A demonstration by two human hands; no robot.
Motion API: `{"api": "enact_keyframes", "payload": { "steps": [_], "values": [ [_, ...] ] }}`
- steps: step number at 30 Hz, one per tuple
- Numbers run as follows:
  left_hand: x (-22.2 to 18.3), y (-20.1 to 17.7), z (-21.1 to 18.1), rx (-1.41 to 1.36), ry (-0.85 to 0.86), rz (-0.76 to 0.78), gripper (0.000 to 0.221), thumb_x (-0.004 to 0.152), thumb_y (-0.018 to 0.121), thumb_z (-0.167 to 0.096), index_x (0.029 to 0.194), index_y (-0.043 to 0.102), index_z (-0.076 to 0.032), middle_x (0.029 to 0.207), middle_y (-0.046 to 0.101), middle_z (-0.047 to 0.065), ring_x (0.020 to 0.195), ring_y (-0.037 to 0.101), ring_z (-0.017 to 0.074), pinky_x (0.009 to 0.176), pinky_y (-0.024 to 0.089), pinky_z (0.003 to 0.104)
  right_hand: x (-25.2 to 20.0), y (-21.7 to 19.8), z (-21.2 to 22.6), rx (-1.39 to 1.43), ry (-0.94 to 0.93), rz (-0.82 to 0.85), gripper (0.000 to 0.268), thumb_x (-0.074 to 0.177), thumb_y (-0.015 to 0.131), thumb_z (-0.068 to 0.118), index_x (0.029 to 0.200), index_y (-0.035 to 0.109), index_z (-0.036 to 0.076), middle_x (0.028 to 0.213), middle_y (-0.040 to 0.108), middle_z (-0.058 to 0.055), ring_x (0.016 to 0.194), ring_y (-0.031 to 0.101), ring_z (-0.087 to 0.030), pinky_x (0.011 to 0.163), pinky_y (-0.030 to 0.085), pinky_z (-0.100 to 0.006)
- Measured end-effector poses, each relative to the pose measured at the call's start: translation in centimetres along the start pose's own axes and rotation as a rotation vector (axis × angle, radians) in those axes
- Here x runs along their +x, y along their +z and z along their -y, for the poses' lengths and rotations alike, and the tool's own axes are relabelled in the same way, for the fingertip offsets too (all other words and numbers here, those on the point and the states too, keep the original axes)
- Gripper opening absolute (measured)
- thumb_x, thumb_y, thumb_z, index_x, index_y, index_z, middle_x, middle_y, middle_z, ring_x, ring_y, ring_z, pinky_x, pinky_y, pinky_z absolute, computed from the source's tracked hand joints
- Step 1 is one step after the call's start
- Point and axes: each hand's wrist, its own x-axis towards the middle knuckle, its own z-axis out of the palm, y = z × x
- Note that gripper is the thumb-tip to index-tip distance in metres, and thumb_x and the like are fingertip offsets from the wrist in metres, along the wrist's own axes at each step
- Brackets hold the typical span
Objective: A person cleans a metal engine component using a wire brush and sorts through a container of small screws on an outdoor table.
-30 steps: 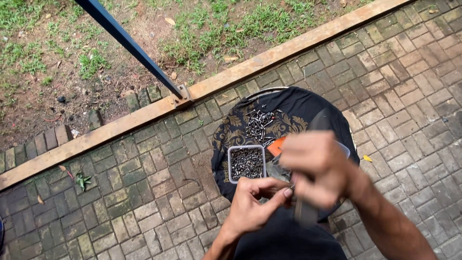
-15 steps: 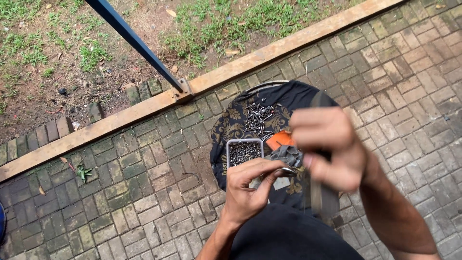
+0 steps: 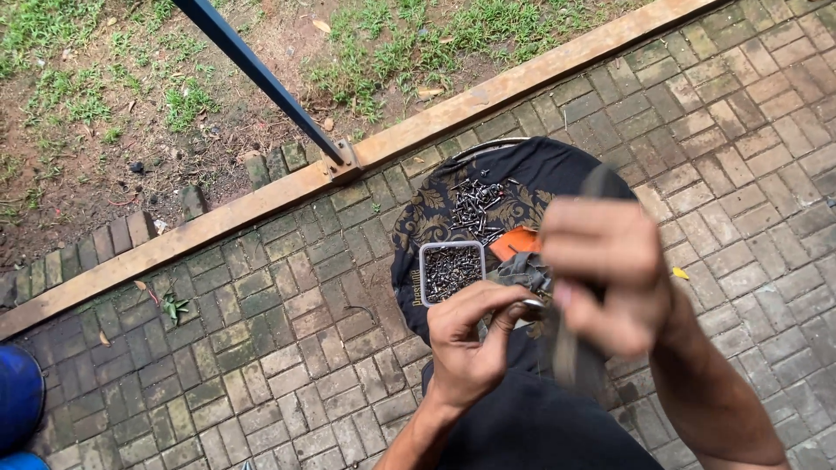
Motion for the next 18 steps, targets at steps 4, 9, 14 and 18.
{"api": "enact_keyframes", "payload": {
  "steps": [4,9,14,18],
  "values": [
    [-0.8,-1.1,0.9,-0.009,-0.097,0.045,0.013,0.102,0.062,-0.010,0.100,0.074,-0.004,0.091,0.076,0.009,0.077,0.072,0.0193,0.074,0.058,0.029,0.0,0.7,0.8,-0.146,0.093,-0.141,0.025,0.081,0.048,0.015,0.063,0.037,0.003,0.065,0.037,-0.011,0.056,0.032,-0.028,0.056,0.027,-0.040],
    [-1.1,-1.2,0.9,-0.144,-0.228,-0.018,0.015,0.101,0.065,-0.012,0.098,0.074,0.000,0.086,0.073,0.010,0.072,0.069,0.0169,0.069,0.058,0.027,0.2,1.9,0.4,-0.044,0.013,-0.121,0.026,0.085,0.042,0.012,0.063,0.033,0.002,0.063,0.032,-0.013,0.056,0.030,-0.029,0.054,0.024,-0.045],
    [-1.0,-1.6,1.1,-0.210,-0.226,-0.021,0.021,0.103,0.062,-0.016,0.099,0.073,0.001,0.084,0.072,0.011,0.069,0.069,0.0176,0.066,0.060,0.027,0.1,2.2,1.4,-0.109,0.086,-0.224,0.021,0.078,0.046,0.012,0.061,0.037,0.003,0.063,0.038,-0.011,0.054,0.033,-0.027,0.054,0.027,-0.040],
    [-1.3,-2.0,1.6,-0.110,-0.268,0.015,0.015,0.100,0.066,-0.012,0.100,0.076,-0.001,0.087,0.073,0.010,0.073,0.067,0.0157,0.067,0.055,0.027,-0.5,3.7,0.9,-0.044,0.015,-0.148,0.024,0.084,0.041,0.012,0.063,0.036,0.005,0.063,0.035,-0.010,0.053,0.029,-0.026,0.052,0.024,-0.042]
  ]
}}
